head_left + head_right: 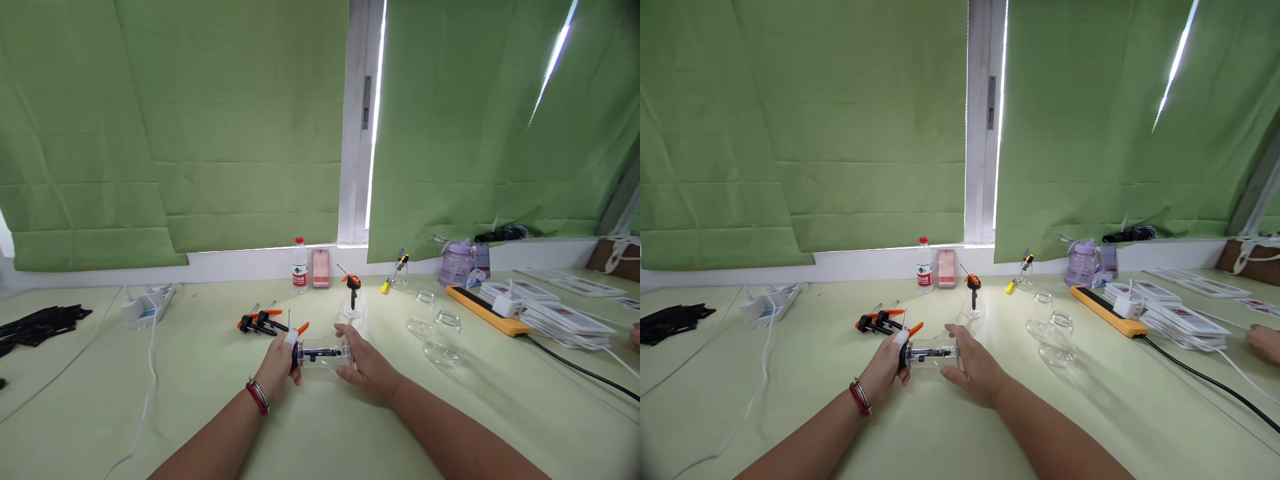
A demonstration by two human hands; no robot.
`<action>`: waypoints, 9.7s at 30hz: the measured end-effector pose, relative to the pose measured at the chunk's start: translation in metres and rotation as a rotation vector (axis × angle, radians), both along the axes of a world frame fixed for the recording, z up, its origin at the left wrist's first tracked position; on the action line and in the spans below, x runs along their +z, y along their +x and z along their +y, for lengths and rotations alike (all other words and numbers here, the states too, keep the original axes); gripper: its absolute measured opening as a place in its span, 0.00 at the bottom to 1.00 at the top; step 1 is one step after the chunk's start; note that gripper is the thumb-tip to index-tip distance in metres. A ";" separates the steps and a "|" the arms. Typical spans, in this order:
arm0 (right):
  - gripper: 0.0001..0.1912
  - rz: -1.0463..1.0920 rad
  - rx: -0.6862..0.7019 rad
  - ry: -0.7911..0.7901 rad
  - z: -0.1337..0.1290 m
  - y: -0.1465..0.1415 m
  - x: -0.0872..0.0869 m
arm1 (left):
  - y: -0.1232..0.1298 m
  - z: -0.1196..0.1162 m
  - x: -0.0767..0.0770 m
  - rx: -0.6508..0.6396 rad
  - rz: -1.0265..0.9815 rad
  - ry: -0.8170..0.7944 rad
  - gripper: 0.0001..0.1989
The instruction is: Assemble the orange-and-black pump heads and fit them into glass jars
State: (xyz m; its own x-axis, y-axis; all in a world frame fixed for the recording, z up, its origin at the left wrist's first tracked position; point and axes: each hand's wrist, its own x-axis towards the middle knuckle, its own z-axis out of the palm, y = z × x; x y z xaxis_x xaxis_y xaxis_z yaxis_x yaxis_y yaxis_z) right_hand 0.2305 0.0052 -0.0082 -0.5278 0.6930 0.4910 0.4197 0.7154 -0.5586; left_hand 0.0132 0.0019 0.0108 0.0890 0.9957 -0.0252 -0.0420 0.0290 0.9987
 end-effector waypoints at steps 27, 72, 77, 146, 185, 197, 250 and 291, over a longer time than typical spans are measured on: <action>0.27 0.222 0.044 -0.519 0.003 -0.003 -0.005 | 0.002 -0.011 0.003 0.059 0.235 0.299 0.15; 0.32 0.047 0.022 -0.061 -0.005 -0.003 0.001 | 0.004 -0.009 0.007 0.060 0.039 -0.029 0.13; 0.28 0.113 0.089 -0.202 -0.004 -0.003 0.001 | 0.007 -0.011 0.012 0.097 0.068 -0.040 0.12; 0.33 0.145 -0.869 -0.158 0.107 0.086 -0.055 | -0.059 0.063 -0.032 0.297 1.571 0.305 0.24; 0.10 -0.171 -0.778 0.489 0.025 0.050 0.031 | -0.044 0.040 -0.018 0.117 1.438 0.559 0.10; 0.12 -0.094 -0.565 0.488 0.017 0.036 0.028 | -0.051 0.067 -0.024 0.273 1.463 0.392 0.24; 0.37 0.311 -0.198 -0.645 0.035 0.061 0.002 | -0.045 0.029 -0.021 -0.014 0.903 0.272 0.30; 0.36 0.376 -0.001 -0.745 0.021 0.031 -0.002 | -0.014 0.008 -0.011 -0.139 0.472 0.450 0.22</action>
State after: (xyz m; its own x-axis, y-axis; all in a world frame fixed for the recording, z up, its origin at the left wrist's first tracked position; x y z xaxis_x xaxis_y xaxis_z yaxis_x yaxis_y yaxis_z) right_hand 0.2611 0.0265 -0.0098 -0.4197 0.9064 0.0473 0.1106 0.1028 -0.9885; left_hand -0.0004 0.0098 -0.0003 0.2987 0.8981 0.3227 0.3767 -0.4216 0.8248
